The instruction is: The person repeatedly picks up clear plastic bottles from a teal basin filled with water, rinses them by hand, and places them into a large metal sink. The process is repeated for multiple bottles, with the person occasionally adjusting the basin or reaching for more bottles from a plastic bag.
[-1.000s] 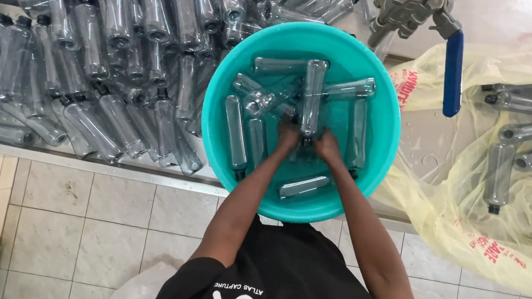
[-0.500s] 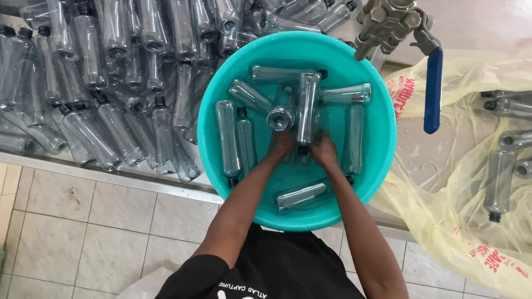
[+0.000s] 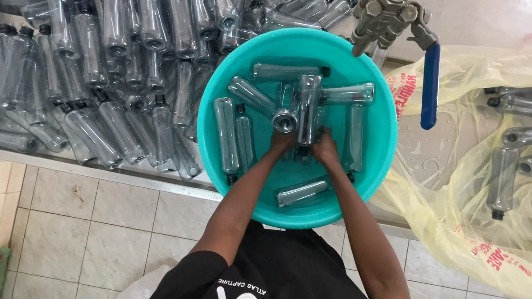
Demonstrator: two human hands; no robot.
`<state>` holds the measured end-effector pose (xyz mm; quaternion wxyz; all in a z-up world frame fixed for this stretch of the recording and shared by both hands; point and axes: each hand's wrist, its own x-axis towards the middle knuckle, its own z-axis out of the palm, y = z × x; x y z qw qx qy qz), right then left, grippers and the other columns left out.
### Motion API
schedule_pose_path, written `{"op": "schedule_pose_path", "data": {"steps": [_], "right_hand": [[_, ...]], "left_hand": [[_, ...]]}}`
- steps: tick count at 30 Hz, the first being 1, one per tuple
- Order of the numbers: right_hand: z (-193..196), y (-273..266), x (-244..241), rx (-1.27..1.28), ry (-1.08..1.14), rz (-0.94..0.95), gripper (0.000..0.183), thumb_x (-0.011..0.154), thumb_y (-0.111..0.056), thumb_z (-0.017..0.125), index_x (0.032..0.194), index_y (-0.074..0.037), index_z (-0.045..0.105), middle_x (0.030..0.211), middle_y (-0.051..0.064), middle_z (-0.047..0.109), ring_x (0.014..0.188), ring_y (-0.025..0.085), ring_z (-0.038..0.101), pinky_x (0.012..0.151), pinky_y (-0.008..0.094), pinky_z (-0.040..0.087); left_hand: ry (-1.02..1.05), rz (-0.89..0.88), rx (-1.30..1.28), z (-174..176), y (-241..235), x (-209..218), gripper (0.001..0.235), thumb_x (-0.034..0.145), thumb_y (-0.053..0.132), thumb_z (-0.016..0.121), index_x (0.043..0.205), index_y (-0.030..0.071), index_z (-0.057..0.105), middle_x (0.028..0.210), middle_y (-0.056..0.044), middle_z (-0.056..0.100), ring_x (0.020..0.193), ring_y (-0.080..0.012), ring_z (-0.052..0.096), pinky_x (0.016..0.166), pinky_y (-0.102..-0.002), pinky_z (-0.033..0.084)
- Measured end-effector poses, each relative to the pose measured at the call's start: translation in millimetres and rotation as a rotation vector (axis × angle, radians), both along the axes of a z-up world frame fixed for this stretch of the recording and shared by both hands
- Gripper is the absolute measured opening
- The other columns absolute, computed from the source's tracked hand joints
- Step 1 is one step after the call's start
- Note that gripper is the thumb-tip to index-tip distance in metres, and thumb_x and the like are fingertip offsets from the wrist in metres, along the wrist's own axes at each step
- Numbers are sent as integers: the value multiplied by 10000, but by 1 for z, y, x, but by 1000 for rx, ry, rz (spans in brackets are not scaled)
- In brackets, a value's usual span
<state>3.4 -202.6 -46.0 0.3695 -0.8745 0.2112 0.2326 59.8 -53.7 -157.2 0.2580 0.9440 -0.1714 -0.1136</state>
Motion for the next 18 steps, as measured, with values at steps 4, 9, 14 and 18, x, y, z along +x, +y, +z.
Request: {"op": "schedule_pose_path", "data": {"steps": [4,9,14,18], "right_hand": [[-16,-2,5,-19,11,21,542,920,-170,630,1408,60,679,1319,303,745,1270,485,685,1083,628,563],[-8,-5,11,27,-15,7,574,915,-212,690,1417,66,663,1347,303,731,1291,500,665,1059,631,575],[18,4,0,68,-21,-53,578,904,-173,714,1427,55,618,1369,316,710,1309,480,663,1087,627,563],[-2,3,0,64,-34,-47,677,921,-180,728,1511,66,507,1416,303,694,1349,454,646,1121,610,558]], "left_hand": [[21,-40,91,-20,6,3,286,972,278,627,837,156,848,845,-140,798,961,-344,811,692,-526,602],[65,-115,268,-26,3,11,326,951,292,595,792,201,864,818,-78,824,942,-290,836,687,-512,609],[518,528,-243,-18,7,-5,392,851,436,694,1000,116,864,1014,-150,834,1100,-378,788,818,-490,623],[386,388,-193,-23,7,-9,403,916,387,625,1018,72,856,1068,-184,830,1148,-412,768,879,-541,633]]}}
